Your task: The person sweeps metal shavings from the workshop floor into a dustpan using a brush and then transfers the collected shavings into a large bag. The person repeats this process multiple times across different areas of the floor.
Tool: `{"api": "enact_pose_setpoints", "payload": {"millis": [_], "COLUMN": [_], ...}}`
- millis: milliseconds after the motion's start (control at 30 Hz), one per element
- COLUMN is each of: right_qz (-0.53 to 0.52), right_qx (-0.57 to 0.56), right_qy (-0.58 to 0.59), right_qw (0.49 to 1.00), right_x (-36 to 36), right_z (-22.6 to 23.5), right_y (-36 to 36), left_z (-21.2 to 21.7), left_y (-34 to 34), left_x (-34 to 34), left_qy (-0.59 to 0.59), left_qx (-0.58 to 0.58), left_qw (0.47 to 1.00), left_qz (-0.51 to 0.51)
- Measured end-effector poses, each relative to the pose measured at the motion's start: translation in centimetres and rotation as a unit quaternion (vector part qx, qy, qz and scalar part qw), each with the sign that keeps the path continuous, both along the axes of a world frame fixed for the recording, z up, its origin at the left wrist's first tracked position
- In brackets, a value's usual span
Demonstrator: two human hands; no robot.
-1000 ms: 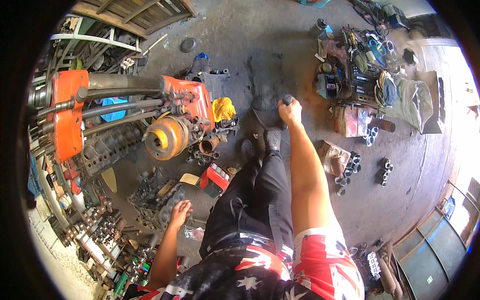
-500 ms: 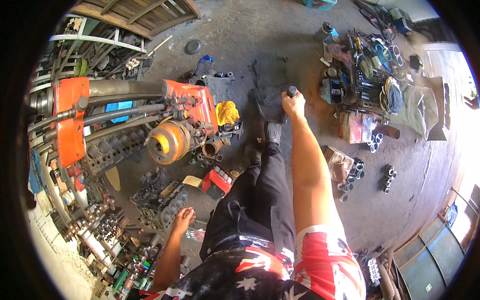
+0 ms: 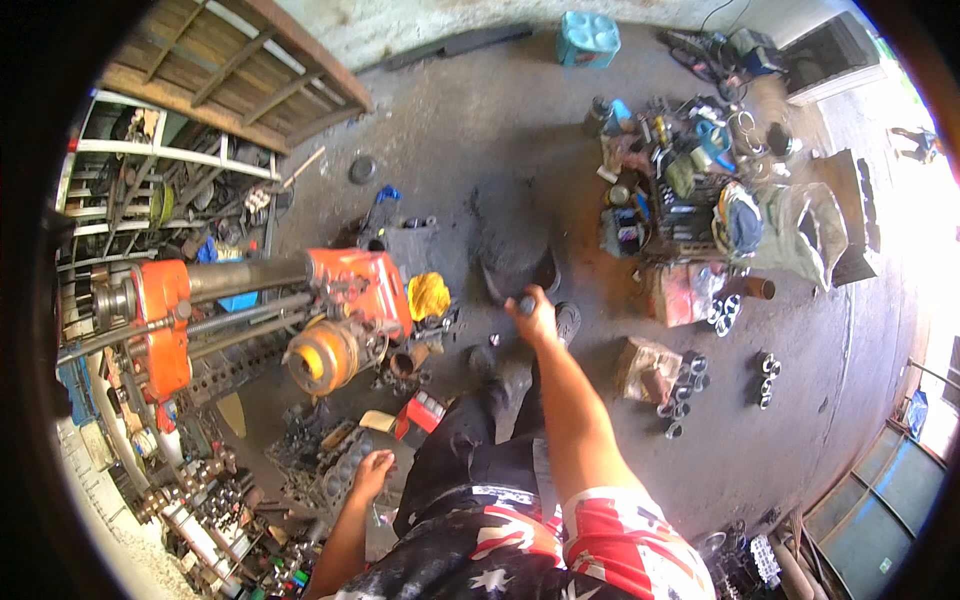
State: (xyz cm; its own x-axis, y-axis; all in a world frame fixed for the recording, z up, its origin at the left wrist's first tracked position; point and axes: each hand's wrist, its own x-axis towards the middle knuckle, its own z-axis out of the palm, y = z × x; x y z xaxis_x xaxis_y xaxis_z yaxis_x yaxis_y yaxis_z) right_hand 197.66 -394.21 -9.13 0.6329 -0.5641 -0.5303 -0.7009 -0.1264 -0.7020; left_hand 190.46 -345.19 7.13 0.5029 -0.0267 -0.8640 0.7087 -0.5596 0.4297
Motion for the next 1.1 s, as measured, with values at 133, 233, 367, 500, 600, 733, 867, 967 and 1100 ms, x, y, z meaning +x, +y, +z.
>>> {"api": "enact_pose_setpoints", "payload": {"millis": [133,233,367,500,600,733,867,967,1100], "right_qz": [0.155,0.304,0.347,0.242,0.180,0.123,0.132,0.055,0.016], "right_qx": [0.067,0.048,0.063,0.051,0.037,0.058,0.011,0.033,0.042], "right_qy": [0.057,0.083,0.072,0.073,0.121,0.140,0.167,0.142,0.125], "right_qw": [0.984,0.948,0.933,0.966,0.975,0.981,0.977,0.988,0.991], "right_x": [-5.7,-9.1,-11.3,-12.5,-13.4,-15.4,-16.0,-15.1,-13.4], "right_z": [2.2,5.1,9.8,13.3,14.3,15.1,15.4,15.5,15.4], "right_y": [-1.6,-4.2,-11.3,-19.4,-24.2,-28.3,-30.8,-32.4,-33.6], "left_z": [-1.4,-2.2,-0.3,-1.3,-3.4,-5.4,-5.7,-5.5,-5.8], "left_y": [-3.7,-8.4,-15.1,-20.0,-23.0,-30.2,-36.3,-36.4,-33.7], "left_x": [0.9,2.5,4.9,8.6,10.8,11.9,11.7,11.9,13.4], "left_qy": [-0.031,-0.082,-0.095,-0.058,0.057,-0.005,-0.047,-0.053,-0.037], "left_qx": [0.041,0.059,0.064,-0.046,-0.080,-0.037,-0.056,-0.052,-0.023], "left_qw": [0.995,0.989,0.984,0.993,0.969,0.999,0.990,0.987,0.989], "left_qz": [-0.084,-0.107,-0.139,0.096,0.226,0.024,-0.120,-0.145,-0.142]}}
